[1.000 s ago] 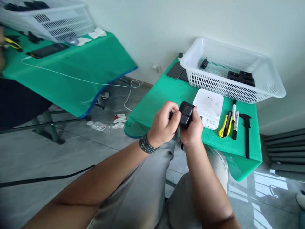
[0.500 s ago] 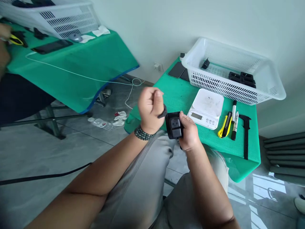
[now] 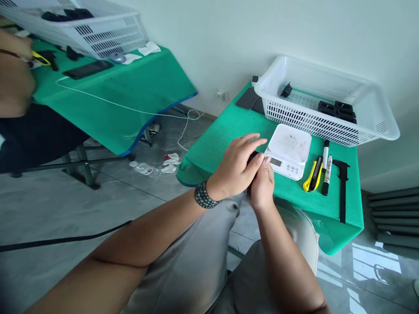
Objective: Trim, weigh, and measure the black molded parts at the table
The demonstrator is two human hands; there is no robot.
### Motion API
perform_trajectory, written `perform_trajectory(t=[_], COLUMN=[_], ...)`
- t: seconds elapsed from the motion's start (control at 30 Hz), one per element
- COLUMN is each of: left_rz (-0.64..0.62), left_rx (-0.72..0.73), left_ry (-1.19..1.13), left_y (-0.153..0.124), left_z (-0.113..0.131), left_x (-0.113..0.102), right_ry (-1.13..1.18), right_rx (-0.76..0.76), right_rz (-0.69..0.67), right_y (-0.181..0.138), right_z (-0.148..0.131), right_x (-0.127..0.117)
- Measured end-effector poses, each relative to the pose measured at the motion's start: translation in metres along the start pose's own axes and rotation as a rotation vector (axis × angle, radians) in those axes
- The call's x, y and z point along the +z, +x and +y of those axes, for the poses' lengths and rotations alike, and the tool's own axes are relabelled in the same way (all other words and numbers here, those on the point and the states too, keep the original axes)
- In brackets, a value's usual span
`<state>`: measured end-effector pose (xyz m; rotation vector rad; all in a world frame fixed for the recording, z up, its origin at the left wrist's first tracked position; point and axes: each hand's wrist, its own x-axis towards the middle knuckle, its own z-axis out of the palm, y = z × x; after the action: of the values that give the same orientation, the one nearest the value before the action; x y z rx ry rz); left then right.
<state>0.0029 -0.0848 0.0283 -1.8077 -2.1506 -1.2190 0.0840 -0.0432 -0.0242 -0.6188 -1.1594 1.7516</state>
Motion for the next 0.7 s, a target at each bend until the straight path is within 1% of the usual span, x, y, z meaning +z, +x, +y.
perform_trajectory(t=[0.1, 0.17, 0.27, 0.43, 0.53, 0.6, 0.63, 0.7], left_rz=[-0.070, -0.117, -0.174, -0.247, -0.303, -0.337, -0.350, -0.370], left_rx=[-0.017, -0.049, -0.124, -0.245, -0.260, -0.255, -0.259, -0.266], left_ry=[-0.140, -0.232, -0.320, -0.300, -0.274, -0.273, -0.289, -0.357], left_y=[0.002, 0.002, -0.001, -0.004, -0.002, 0.001, 0.003, 0.005], left_z=[-0.006, -0.008, -0.008, -0.013, -0.017, -0.018, -0.019, -0.022], left_x=[-0.001, -0.003, -0.008, -0.016, -0.016, -0.016, -0.015, -0.014], right_ry=[-0.138, -0.215, -0.285, -0.345, -0.309, -0.213, -0.147, -0.012], right_rx=[-0.125, -0.155, -0.130, -0.083, -0.010, 0.059, 0.103, 0.224], right_rz=[-0.022, -0.040, -0.109, -0.220, -0.252, -0.208, -0.159, -0.018], right_y=[-0.002, -0.003, -0.006, -0.014, -0.019, -0.019, -0.018, -0.014], right_z=[-0.002, -0.004, -0.009, -0.008, -0.001, 0.003, 0.003, 0.002], right_x=[0.000, 0.001, 0.002, -0.001, -0.001, 0.003, 0.005, 0.011])
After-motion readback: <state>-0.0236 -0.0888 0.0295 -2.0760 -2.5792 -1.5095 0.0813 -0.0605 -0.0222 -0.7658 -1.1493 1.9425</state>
